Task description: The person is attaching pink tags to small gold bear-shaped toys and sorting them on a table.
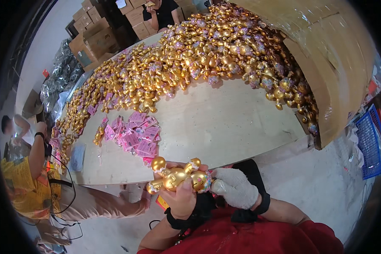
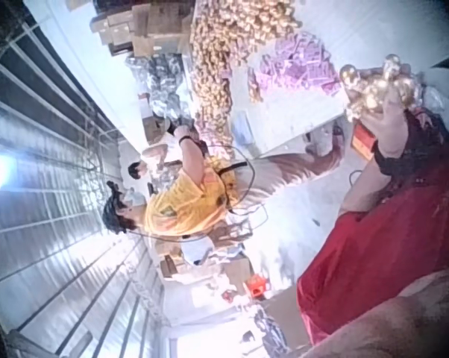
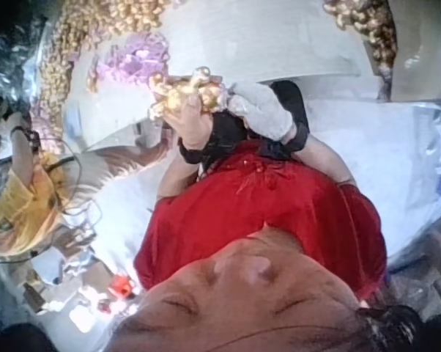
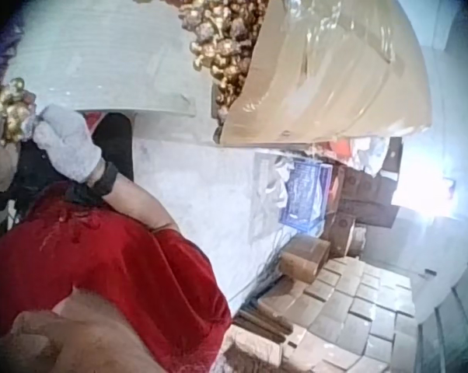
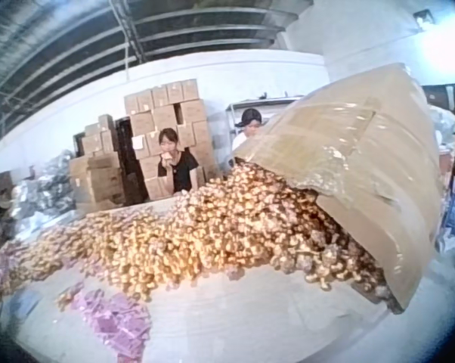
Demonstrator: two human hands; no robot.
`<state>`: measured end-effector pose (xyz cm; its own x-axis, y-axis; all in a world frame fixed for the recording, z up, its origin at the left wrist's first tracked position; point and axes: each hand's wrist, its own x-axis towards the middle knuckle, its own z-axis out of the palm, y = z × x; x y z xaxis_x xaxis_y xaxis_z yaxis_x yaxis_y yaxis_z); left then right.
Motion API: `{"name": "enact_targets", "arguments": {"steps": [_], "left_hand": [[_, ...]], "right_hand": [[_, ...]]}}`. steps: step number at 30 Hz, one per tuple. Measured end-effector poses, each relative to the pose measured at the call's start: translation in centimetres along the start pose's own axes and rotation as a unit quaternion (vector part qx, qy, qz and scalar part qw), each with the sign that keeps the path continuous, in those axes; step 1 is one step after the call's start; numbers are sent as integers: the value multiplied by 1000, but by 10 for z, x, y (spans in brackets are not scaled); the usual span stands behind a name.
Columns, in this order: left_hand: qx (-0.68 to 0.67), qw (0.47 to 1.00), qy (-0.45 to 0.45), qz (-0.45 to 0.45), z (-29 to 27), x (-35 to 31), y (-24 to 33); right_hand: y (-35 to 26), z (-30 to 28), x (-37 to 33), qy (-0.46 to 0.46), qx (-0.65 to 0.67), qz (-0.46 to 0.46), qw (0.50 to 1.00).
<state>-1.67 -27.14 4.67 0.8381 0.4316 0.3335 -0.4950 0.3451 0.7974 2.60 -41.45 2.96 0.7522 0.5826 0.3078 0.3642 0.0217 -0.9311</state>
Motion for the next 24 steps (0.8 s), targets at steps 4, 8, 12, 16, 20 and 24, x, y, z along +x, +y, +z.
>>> {"name": "enact_targets", "arguments": {"steps": [4, 8, 12, 16, 20, 24], "left_hand": [[39, 998, -42, 26, -1, -8, 1], [79, 988, -110, 76, -16, -11, -11], [87, 985, -137, 54, -18, -12, -9], [71, 988, -132, 47, -20, -17, -17], [42, 993, -47, -105, -34, -2, -15], [-117, 973, 87, -178, -34, 11, -11]], "right_hand": [[-10, -3, -2, -45, 189, 171, 966], [-8, -3, -2, -57, 197, 252, 946], [-11, -2, -2, -81, 236, 285, 926], [-6, -5, -2, -106, 247, 301, 915], [14, -4, 4, -169, 331, 310, 875], [23, -15, 14, -233, 384, 243, 860]]}}
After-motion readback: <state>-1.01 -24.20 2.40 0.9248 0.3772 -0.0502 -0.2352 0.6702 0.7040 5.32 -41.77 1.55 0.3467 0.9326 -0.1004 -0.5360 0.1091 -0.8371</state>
